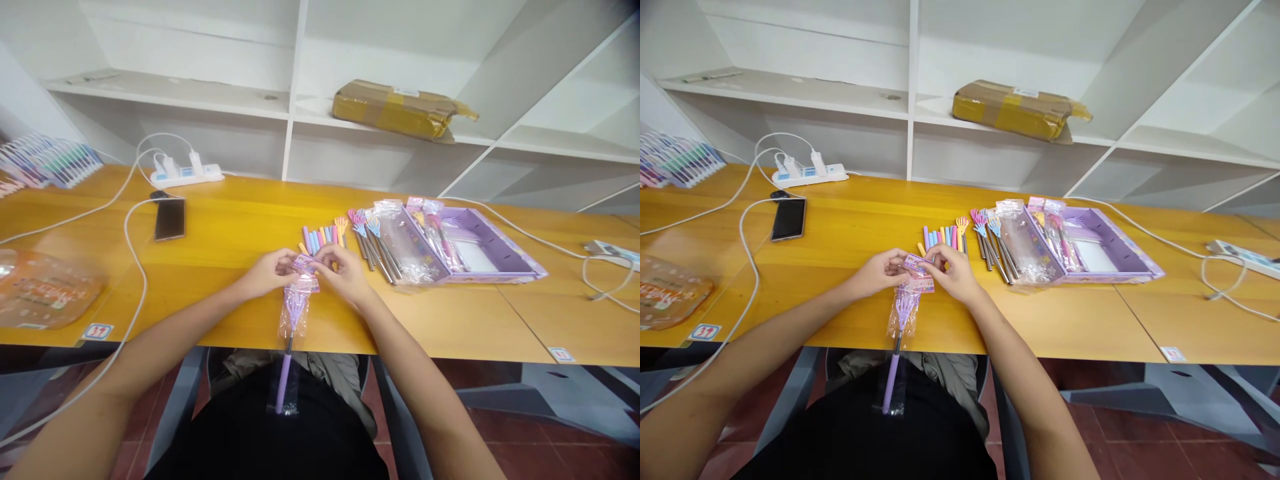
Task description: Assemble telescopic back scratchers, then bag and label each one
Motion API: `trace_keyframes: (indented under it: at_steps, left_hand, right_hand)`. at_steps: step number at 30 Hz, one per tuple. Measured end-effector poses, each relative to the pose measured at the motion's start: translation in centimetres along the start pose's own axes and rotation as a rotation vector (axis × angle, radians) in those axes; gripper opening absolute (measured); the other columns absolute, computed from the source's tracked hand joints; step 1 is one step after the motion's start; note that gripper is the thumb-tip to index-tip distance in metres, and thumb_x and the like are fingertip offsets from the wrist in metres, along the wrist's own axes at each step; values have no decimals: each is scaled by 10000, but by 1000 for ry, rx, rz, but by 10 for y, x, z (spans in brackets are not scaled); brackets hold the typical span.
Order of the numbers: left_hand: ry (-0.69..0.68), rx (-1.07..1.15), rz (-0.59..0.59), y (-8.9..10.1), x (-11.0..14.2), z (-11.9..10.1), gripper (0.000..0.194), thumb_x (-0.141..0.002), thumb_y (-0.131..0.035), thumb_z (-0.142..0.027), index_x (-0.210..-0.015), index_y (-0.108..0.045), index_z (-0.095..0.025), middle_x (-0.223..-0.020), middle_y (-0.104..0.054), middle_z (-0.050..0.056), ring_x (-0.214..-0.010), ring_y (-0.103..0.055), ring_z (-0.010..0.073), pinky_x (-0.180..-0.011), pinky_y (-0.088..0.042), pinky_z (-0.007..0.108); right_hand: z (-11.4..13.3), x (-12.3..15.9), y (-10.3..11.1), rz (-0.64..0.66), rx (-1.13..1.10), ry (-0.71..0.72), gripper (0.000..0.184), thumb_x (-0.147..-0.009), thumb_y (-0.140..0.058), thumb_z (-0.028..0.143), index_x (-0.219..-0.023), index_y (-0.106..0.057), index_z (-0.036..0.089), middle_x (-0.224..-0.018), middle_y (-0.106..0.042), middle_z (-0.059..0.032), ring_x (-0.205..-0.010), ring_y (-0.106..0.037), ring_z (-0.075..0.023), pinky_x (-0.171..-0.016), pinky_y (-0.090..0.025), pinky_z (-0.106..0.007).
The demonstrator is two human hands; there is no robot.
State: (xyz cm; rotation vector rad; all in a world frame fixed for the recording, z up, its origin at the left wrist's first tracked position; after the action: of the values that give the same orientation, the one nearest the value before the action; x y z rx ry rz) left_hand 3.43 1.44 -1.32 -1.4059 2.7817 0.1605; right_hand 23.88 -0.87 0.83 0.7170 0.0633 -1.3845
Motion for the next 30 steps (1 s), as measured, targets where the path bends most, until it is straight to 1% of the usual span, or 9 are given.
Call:
trace_keyframes:
  at_steps: [4, 9, 12, 15, 17, 23, 26, 30]
  left_hand:
    - [8, 15, 12, -1, 0, 0, 360, -846, -799, -214, -1165, -642, -160, -1106, -798, 111, -1000, -768, 201, -929, -577, 367]
    - [-28, 35, 19, -3, 1, -1, 331, -824, -814, -192, -1116, -658, -167, -1134, -795, 104, -1001, -764, 195, -958, -575, 367]
    - [-31, 30, 21, -4, 2, -1, 319, -828, -807, -195, -1109, -658, -168, -1132, -792, 94, -1012, -761, 193, -972, -571, 362]
    - [-26, 25, 23, -4, 2, -1, 312, -835, -791, -196, -1113, -653, -171, -1117, -788, 84, -995, -759, 188, -951, -572, 352]
    - [-26, 20, 23, -5, 2, -1, 308, -838, -781, -195, -1116, -652, -175, -1105, -785, 79, -985, -757, 186, -933, -571, 345]
    - [-27, -12, 10, -4, 2, 0, 280, -836, -784, -220, -1077, -650, -172, -1048, -778, 65, -943, -747, 181, -882, -569, 331]
    - [-21, 12, 19, -5, 2, 0, 294, -840, -780, -221, -1098, -648, -173, -1063, -780, 68, -954, -749, 182, -896, -574, 339]
    - [-26, 6, 17, -5, 2, -1, 272, -844, -779, -223, -1079, -652, -172, -1070, -783, 75, -959, -752, 186, -896, -580, 340]
  right_hand:
    - [1, 1, 0, -16, 12, 20, 276, -967, -734, 492, -942, -648, 231, -775, -621, 6, -617, -528, -145, -628, -453, -304]
    - [2, 2, -2, 2, 52, 73, 216, -985, -730, 427, -958, -649, 228, -823, -649, 1, -608, -543, -130, -620, -459, -292]
    - [2, 1, -2, -7, 84, 103, 190, -986, -738, 398, -975, -652, 228, -770, -631, 17, -582, -540, -129, -607, -453, -290]
    - [2, 0, -1, -15, 94, 139, 148, -983, -752, 349, -994, -663, 231, -706, -596, 40, -565, -531, -128, -601, -443, -285]
    - [3, -1, -1, -10, 96, 158, 121, -984, -754, 320, -1007, -675, 232, -701, -592, 43, -569, -531, -127, -608, -444, -285]
    - [10, -1, -2, 22, 127, 220, 62, -1011, -714, 290, -1028, -715, 231, -867, -679, -17, -630, -553, -138, -639, -470, -306]
    - [14, -1, 0, 17, 135, 250, 64, -1028, -686, 281, -1022, -725, 230, -899, -692, -30, -656, -558, -145, -649, -475, -312]
    - [15, -1, 1, 3, 125, 265, 66, -1027, -682, 269, -1000, -730, 232, -913, -697, -30, -650, -555, -142, -640, -477, -313]
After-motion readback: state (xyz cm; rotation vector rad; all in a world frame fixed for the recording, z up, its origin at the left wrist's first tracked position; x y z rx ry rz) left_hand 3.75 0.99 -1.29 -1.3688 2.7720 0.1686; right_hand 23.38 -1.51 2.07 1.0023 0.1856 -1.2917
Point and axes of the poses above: each hand's wrist, its own x-axis away from the middle knuckle, its own y-axis out of the back of the hand, z = x × y, the point moved 4 cm from there along -x, towards the middle knuckle
